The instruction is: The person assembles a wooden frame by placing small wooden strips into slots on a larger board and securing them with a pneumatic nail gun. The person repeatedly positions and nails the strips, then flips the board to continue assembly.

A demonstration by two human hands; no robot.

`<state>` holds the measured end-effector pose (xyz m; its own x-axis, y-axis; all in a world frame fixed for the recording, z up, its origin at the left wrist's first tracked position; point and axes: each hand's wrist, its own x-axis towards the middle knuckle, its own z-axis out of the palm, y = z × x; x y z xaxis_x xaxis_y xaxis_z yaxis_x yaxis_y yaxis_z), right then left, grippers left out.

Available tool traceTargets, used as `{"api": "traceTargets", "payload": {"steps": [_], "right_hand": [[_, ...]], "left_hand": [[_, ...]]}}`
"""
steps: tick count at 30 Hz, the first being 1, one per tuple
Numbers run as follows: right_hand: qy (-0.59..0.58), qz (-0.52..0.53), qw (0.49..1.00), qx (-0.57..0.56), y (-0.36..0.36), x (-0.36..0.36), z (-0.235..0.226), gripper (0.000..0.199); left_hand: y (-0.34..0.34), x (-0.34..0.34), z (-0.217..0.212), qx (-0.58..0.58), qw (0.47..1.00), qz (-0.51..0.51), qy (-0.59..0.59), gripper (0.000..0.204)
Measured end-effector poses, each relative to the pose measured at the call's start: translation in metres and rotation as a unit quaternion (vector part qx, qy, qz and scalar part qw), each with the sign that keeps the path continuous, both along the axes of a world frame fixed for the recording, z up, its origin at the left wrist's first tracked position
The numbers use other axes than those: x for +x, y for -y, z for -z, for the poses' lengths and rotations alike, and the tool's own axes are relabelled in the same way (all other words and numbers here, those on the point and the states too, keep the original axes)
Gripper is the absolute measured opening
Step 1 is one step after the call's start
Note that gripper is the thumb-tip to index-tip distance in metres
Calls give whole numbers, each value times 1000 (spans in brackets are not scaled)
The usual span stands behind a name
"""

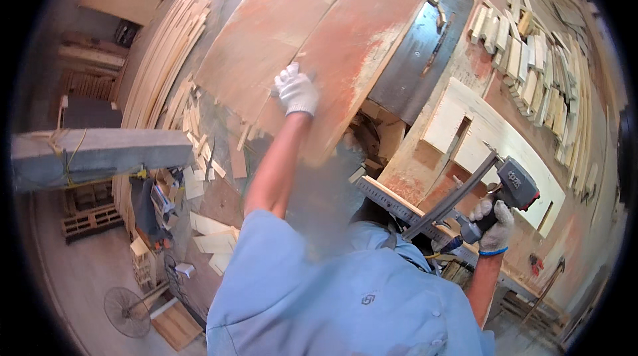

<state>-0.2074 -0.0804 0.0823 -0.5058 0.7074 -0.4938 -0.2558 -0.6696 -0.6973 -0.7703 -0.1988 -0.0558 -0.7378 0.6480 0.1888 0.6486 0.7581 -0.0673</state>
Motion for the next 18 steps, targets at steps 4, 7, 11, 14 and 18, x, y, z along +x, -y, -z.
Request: {"api": "traceTargets", "payload": {"steps": [4,7,11,14,18], "right_hand": [[6,14,1000,-12,18,-8,-8,47],[6,37,999,-7,25,-10,-4,45],[10,24,1000,11,23,-23,-13,26],[4,35,999,-13,24,-29,-16,23],[-67,-2,998,-5,14,-29,-15,50]], "left_hand": [[12,-4,31,-3,998,16,-63,32],[10,5,22,4,997,64,-42,27],[15,18,2,65,988,143,-1,18],[4,46,-24,146,978,130,77,16],[-27,148,-123,299,807,59,506,14]]}}
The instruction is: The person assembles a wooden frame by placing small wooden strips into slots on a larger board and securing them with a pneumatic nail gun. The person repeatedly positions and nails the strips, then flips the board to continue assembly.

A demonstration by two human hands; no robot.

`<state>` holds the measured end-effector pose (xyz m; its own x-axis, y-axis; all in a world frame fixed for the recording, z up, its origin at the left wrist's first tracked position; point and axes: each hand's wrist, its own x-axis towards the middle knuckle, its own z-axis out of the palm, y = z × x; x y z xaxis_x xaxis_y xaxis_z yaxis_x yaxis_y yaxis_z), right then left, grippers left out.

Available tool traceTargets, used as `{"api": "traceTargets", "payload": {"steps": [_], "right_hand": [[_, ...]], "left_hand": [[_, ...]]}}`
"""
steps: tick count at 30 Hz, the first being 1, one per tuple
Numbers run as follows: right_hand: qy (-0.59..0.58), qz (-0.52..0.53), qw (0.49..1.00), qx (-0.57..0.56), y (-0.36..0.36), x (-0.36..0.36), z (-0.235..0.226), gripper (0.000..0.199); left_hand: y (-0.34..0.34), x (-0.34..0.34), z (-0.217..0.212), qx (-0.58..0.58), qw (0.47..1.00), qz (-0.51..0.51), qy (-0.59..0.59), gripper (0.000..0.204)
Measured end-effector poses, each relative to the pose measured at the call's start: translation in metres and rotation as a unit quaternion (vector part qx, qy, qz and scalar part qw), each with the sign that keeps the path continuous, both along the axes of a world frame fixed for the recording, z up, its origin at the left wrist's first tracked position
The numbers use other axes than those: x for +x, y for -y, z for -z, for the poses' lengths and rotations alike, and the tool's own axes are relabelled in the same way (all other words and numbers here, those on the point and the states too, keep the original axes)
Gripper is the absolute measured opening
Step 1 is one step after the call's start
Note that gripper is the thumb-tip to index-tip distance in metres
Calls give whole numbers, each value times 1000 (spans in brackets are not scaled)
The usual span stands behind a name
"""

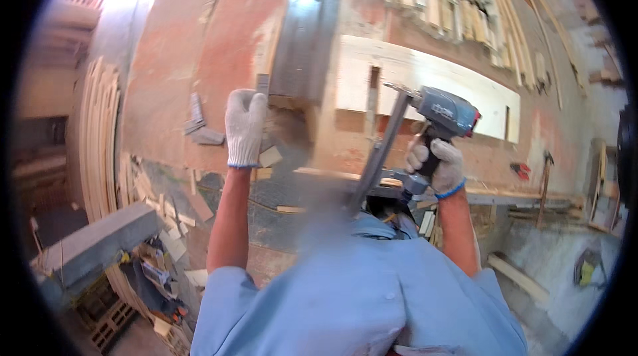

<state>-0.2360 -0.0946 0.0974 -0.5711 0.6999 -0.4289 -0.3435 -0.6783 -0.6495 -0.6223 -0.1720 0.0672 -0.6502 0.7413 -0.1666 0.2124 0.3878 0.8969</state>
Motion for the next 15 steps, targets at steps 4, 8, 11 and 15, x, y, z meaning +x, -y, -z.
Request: {"api": "traceTargets", "payload": {"steps": [4,8,11,15], "right_hand": [[-119,5,993,-2,-2,16,13,59],[-191,24,981,-5,3,41,20,60],[-210,50,976,8,9,67,22,60],[-223,99,970,5,17,111,25,58]], "left_hand": [[-22,115,-77,49,967,80,238,10],[-39,186,-102,74,958,171,220,9],[-45,221,-98,56,958,210,187,14],[-53,273,-102,20,958,225,175,16]]}}
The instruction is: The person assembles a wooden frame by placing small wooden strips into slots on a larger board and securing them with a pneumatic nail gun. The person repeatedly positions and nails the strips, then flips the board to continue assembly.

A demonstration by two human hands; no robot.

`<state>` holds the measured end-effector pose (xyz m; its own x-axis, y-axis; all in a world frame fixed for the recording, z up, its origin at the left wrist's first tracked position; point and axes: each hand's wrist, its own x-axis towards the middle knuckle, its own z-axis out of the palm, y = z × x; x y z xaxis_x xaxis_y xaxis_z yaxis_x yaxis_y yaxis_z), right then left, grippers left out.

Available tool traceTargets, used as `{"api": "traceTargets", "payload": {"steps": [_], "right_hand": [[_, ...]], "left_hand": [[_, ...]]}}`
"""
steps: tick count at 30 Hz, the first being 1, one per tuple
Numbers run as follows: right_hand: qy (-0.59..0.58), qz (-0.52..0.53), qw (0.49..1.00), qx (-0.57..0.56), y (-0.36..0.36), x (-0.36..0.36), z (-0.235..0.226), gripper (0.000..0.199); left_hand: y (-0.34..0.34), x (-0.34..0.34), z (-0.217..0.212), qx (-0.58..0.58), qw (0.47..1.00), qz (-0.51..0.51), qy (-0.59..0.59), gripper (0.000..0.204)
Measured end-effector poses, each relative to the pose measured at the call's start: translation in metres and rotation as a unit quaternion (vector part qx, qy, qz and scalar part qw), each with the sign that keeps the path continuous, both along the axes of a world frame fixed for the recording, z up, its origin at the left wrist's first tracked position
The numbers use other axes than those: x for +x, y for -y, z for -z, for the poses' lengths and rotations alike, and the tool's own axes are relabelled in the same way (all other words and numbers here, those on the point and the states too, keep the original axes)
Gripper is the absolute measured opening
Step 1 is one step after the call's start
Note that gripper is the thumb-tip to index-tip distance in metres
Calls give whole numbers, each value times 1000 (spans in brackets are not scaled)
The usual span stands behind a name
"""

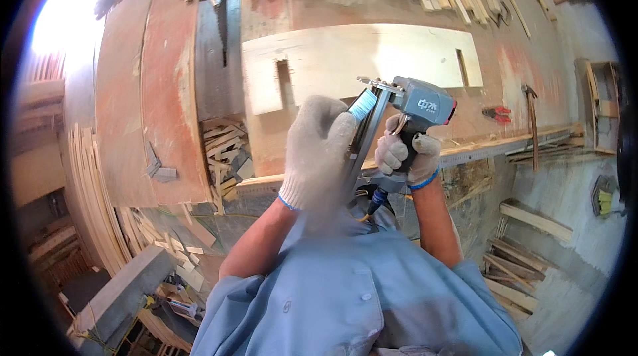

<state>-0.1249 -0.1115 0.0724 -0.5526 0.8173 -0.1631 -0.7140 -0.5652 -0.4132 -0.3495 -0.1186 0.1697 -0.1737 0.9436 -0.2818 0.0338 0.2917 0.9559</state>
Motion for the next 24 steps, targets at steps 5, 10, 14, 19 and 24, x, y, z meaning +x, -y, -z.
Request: {"api": "traceTargets", "payload": {"steps": [5,10,14,19,24], "right_hand": [[-30,48,998,14,8,60,8,56],[-51,63,996,21,8,116,5,55],[-72,70,995,11,5,161,10,55],[-55,73,996,-8,1,206,14,54],[-44,108,993,-6,0,243,24,54]], "left_hand": [[-6,72,6,-22,997,-22,73,12],[-10,134,13,7,998,21,53,8],[-17,181,10,24,998,47,-16,7],[-31,231,7,27,993,83,-77,6],[-49,269,8,190,936,165,-247,17]]}}
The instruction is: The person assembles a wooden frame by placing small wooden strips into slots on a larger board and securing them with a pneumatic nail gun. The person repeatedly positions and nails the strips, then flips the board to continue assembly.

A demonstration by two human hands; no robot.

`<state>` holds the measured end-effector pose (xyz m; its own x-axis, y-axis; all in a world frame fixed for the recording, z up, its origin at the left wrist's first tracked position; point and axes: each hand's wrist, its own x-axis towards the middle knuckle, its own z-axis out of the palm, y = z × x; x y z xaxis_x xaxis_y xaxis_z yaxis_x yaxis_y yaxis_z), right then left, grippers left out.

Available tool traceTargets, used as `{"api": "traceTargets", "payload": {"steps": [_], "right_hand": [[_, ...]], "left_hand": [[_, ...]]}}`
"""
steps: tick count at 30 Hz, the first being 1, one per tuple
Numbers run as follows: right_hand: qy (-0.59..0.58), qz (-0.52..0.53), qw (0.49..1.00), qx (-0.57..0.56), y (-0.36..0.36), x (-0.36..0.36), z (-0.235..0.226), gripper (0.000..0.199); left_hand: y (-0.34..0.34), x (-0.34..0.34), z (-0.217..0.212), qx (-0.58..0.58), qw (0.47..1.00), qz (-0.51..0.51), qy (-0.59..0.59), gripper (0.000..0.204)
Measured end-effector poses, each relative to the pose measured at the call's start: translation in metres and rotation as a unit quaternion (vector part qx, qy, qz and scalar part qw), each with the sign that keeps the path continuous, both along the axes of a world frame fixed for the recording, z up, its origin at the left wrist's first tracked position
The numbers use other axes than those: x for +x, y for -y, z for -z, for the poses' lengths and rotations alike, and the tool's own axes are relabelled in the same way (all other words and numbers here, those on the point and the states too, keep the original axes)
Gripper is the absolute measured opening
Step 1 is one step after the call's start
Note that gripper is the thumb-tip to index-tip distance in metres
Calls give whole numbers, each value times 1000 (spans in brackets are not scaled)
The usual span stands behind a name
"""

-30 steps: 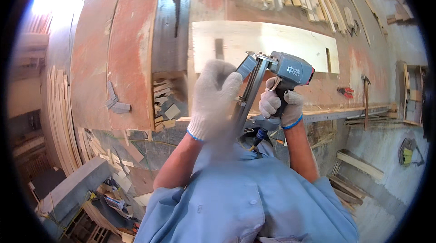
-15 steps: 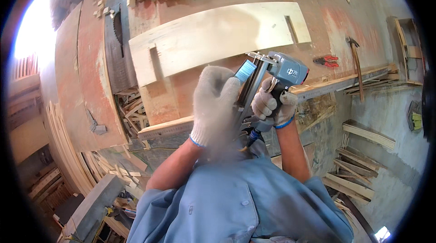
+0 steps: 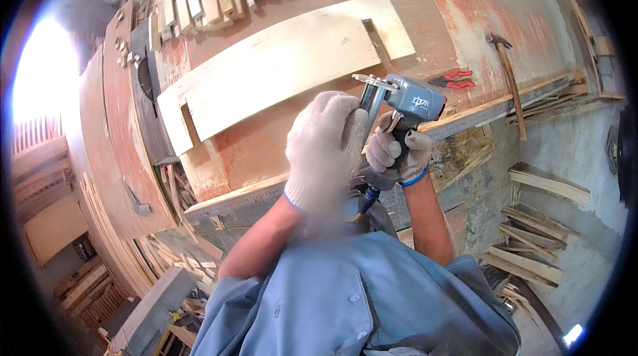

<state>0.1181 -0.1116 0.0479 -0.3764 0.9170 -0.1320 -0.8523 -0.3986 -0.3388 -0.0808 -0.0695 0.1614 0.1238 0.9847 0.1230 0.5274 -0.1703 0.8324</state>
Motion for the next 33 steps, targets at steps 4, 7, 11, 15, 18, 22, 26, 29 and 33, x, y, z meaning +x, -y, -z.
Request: {"api": "traceTargets", "payload": {"steps": [4,7,11,15,18,22,26,29,33], "right_hand": [[26,97,995,-9,5,39,21,60],[-18,100,994,38,-7,61,3,57],[19,153,988,-4,-9,87,1,52],[28,140,990,-21,-10,80,-2,48],[159,161,970,-90,9,74,30,49],[287,195,931,-115,-5,61,9,52],[437,92,890,-93,-56,81,-47,44],[568,7,818,-88,-95,95,-52,32],[643,-70,754,-113,-131,98,-52,28]], "left_hand": [[4,-17,4,-96,992,63,61,32],[27,-44,34,-241,948,140,154,46],[47,-20,46,-313,923,142,173,57],[44,10,83,-191,970,129,80,50],[12,33,69,-301,922,28,243,49],[-27,23,107,-235,942,22,238,45],[-87,-50,164,75,981,-77,-162,42],[-112,-122,203,147,938,-37,-313,40],[-109,-131,215,167,946,-46,-276,38]]}}
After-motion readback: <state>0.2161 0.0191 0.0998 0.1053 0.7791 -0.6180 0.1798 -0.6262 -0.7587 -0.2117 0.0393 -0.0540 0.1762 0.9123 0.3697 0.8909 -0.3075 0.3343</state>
